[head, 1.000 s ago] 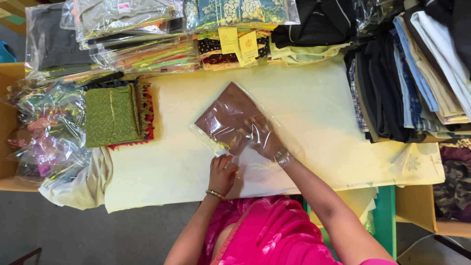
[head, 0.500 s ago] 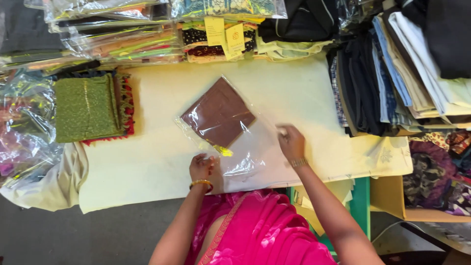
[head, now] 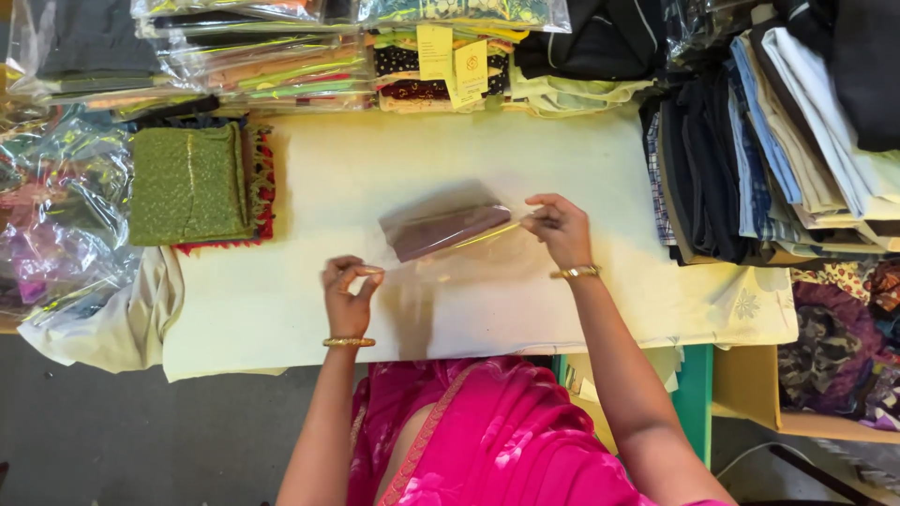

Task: The person folds various pieces of clothing, including a brown garment, black pants, and a red patterned cloth, on a table. They place each folded item into a clear plastic bag and stack the packaged items on a pile.

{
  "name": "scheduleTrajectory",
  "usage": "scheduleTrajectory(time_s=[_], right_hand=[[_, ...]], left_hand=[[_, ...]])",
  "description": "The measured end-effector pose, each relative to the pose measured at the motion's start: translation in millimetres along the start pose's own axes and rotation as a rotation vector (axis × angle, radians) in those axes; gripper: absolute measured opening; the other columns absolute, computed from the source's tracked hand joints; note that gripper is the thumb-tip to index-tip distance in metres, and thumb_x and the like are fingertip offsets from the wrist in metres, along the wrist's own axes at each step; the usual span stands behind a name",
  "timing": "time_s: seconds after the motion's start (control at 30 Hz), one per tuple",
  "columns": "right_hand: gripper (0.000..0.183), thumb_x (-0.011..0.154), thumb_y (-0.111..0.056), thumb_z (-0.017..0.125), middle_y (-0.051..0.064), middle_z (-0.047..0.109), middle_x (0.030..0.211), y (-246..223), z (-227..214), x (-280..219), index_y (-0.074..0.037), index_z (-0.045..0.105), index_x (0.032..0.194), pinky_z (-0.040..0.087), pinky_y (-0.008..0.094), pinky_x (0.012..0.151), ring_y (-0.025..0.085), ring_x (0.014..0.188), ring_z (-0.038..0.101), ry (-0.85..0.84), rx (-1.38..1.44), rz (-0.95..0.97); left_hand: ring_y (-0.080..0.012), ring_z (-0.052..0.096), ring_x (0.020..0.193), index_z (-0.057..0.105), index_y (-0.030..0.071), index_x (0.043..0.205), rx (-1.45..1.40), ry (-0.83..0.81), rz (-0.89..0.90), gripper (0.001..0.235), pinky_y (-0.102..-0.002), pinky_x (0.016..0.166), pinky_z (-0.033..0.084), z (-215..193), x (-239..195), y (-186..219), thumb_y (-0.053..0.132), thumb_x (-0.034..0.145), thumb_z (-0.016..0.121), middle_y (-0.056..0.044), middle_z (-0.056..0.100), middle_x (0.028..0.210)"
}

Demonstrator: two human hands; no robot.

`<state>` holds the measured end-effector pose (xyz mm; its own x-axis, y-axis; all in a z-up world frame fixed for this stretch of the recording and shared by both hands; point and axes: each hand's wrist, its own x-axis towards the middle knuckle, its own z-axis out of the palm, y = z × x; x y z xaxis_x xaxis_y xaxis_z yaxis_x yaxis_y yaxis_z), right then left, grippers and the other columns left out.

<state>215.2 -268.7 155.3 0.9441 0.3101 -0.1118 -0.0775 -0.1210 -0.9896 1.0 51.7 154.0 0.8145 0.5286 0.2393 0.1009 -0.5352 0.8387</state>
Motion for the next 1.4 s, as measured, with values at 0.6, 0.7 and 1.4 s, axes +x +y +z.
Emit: scheduleTrajectory(time_s=[0.6,0.7,1.4], right_hand=[[0.043,0.08,-0.015,0.084,0.006,0.077,0.086,122.7,28.3,56.1,-0.013,0.069,0.12,0.055,0.033,0.066,0.017,0.075,0.071,0.132,-0.706,0.016],[0.055,0.084,-0.018,0.084,0.006,0.076,0.079,107.4,28.6,22.7,-0.014,0.06,0.133,0.055,0.032,0.067,0.016,0.072,0.07,0.045,-0.665,0.135],[0.051,0.087,-0.012,0.076,0.006,0.069,0.07,101.8,56.6,-76.5,-0.016,0.06,0.135,0.05,0.035,0.055,0.022,0.06,0.067,0.11,-0.615,-0.033]], left_hand=[[-0.0407,0.064,0.08,0.073,0.011,0.078,0.504,0.042,-0.083,0.029,-0.05,0.059,0.052,107.0,51.9,-123.3,0.033,0.065,0.086,-0.013,0.071,0.084],[-0.034,0.062,0.071,0.073,0.007,0.079,0.397,-0.067,-0.19,0.032,-0.044,0.064,0.05,99.9,36.1,-108.3,0.035,0.078,0.088,-0.015,0.069,0.079],[-0.0335,0.07,0.079,0.02,0.019,0.163,0.398,-0.423,-0.586,0.095,-0.042,0.068,0.054,59.7,8.0,-23.9,0.02,0.088,0.08,-0.014,0.073,0.081]])
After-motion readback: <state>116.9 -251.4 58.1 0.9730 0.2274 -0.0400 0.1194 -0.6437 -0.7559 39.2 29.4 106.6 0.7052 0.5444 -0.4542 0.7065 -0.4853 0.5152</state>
